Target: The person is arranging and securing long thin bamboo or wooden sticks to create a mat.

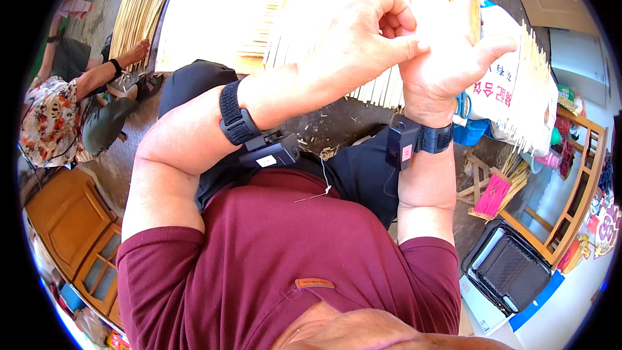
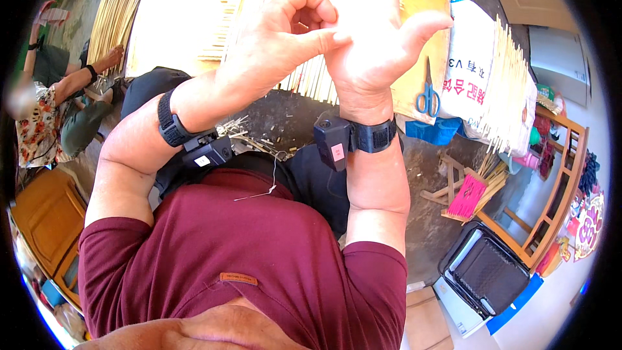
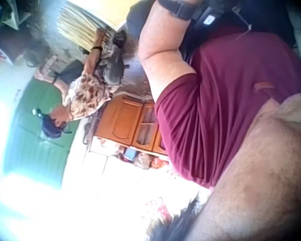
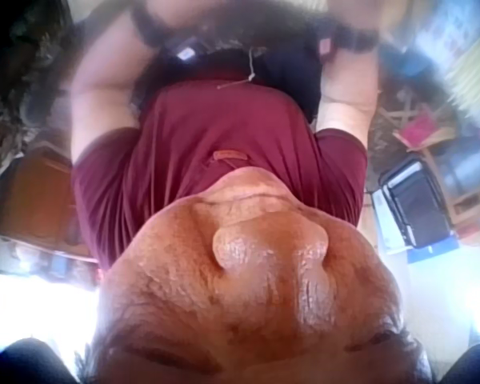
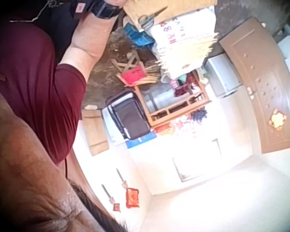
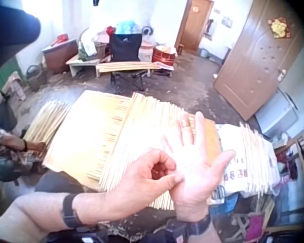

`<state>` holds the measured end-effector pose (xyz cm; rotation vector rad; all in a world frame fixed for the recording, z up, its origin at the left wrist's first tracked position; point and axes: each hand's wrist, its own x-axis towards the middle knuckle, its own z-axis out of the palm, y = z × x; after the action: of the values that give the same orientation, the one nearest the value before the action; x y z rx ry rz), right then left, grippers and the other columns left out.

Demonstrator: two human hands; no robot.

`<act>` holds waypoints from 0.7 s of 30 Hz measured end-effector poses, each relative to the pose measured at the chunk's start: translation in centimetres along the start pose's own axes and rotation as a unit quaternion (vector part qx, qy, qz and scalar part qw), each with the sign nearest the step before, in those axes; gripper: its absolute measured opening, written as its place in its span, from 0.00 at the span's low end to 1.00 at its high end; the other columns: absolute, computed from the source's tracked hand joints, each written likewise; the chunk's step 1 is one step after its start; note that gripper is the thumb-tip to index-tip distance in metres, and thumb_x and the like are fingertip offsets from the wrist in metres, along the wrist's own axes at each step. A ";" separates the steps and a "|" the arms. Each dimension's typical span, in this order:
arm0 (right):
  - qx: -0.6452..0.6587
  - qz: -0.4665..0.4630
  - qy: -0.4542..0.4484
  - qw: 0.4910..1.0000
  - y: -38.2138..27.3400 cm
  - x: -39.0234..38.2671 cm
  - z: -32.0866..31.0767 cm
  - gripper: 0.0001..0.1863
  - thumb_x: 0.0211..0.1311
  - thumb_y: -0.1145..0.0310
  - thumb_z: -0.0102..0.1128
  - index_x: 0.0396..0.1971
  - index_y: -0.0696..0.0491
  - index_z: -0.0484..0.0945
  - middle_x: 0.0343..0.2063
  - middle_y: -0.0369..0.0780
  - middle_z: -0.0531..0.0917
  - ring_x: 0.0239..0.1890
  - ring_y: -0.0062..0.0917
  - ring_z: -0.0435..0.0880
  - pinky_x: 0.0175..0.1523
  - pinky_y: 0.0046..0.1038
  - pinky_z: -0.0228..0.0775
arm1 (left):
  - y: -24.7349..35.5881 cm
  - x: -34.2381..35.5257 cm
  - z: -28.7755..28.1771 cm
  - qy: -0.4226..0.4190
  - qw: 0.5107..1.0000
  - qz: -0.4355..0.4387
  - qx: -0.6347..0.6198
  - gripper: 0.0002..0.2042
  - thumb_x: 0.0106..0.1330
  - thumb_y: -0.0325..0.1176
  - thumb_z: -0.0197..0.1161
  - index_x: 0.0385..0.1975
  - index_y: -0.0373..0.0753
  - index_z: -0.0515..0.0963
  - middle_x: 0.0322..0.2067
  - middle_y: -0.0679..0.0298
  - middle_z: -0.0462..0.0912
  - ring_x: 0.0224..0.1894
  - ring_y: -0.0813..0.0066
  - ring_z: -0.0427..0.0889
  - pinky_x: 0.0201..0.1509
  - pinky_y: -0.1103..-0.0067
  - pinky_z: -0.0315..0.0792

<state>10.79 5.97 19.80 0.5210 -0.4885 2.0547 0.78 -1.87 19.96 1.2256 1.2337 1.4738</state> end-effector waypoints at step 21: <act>0.023 -0.013 0.009 1.000 0.7 -0.2 0.1 0.64 0.54 0.17 0.31 0.75 0.57 0.39 0.75 0.52 0.43 0.77 0.43 0.38 0.76 0.45 0.29 | -0.2 0.2 0.1 -0.013 0.998 -0.008 0.066 0.09 0.61 0.26 0.68 0.35 0.37 0.73 0.30 0.72 0.75 0.33 0.88 0.74 0.39 0.88 0.71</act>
<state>10.34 5.43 19.73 0.5319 -0.4232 2.0477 0.88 -1.60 19.81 1.3156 1.3379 1.3786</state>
